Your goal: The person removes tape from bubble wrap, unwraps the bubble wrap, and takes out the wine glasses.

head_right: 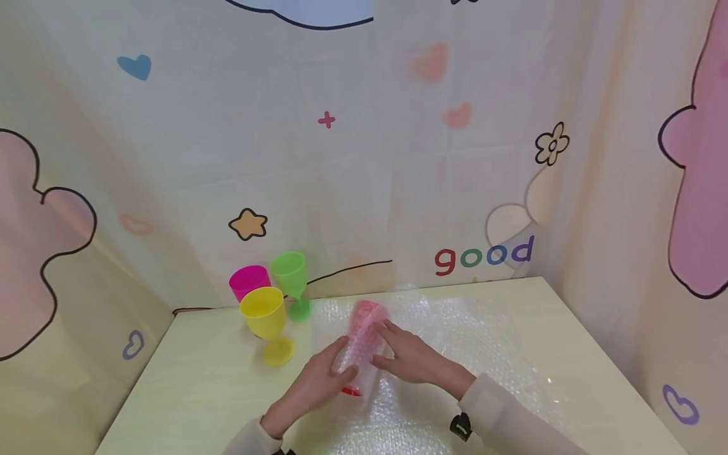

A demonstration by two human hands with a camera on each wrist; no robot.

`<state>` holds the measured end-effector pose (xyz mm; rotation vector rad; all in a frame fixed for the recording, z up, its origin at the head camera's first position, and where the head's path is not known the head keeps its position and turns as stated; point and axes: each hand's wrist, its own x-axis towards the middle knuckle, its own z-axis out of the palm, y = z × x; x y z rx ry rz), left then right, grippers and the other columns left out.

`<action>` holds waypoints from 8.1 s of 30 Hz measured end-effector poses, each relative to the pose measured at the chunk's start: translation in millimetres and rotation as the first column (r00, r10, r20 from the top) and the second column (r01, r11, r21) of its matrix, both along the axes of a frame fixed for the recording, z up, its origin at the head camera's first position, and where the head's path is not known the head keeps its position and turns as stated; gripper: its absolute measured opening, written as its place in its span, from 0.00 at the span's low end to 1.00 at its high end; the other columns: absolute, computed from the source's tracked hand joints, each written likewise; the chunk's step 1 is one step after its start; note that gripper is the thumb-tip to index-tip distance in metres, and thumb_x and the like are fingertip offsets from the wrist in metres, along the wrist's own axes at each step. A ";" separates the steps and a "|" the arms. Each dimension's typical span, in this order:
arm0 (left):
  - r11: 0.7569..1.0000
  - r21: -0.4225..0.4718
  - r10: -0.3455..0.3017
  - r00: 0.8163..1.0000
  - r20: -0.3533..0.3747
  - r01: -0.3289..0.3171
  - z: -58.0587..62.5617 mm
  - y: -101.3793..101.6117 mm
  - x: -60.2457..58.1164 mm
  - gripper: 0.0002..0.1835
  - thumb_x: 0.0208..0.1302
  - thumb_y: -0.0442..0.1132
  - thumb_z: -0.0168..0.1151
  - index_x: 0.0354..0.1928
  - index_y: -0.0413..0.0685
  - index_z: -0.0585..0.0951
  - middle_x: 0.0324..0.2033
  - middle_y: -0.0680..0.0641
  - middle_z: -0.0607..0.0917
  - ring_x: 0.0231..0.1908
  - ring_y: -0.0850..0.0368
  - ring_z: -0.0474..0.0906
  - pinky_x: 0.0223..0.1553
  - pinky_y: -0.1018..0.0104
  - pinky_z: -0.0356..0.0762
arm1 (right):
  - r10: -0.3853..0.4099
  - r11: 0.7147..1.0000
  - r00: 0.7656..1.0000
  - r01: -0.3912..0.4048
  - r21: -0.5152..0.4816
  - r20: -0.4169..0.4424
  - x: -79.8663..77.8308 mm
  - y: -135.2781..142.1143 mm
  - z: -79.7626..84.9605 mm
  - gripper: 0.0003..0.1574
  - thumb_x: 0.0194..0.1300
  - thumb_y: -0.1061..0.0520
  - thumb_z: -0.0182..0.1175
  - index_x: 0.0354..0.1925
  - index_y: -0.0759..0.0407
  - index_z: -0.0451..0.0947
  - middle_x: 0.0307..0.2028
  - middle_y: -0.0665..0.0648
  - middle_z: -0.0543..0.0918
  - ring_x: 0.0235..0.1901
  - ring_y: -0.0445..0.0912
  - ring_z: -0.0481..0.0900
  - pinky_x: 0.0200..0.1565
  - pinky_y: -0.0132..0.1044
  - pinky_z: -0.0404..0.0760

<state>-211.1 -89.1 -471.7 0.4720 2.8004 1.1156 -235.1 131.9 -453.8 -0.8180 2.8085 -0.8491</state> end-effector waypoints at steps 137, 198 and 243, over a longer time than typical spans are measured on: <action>0.719 -0.672 -0.451 0.854 -0.259 0.176 1.6 52.3 -39.8 0.38 0.64 0.68 0.37 0.71 0.57 0.57 0.73 0.51 0.51 0.74 0.55 0.44 0.73 0.56 0.47 | -0.154 0.988 0.984 0.153 0.012 0.089 -109.5 43.3 4.1 0.10 0.65 0.55 0.57 0.39 0.58 0.82 0.31 0.55 0.86 0.26 0.44 0.82 0.20 0.31 0.79; 0.773 -0.603 -0.419 0.873 -0.250 0.199 2.5 12.3 -34.7 0.39 0.62 0.66 0.44 0.71 0.54 0.58 0.73 0.50 0.52 0.74 0.53 0.45 0.73 0.51 0.46 | -0.378 0.924 0.923 0.381 -0.023 0.072 -120.7 70.6 -15.9 0.15 0.65 0.55 0.56 0.45 0.63 0.75 0.35 0.62 0.83 0.28 0.46 0.80 0.28 0.35 0.81; 0.807 -0.584 -0.287 0.921 -0.264 0.084 -0.9 -16.3 -35.0 0.46 0.58 0.67 0.49 0.73 0.53 0.49 0.74 0.51 0.48 0.74 0.52 0.43 0.72 0.54 0.50 | -0.072 0.912 0.979 -0.013 0.410 0.192 -63.7 44.8 -30.6 0.73 0.32 0.30 0.72 0.72 0.36 0.45 0.75 0.53 0.40 0.73 0.57 0.46 0.63 0.65 0.59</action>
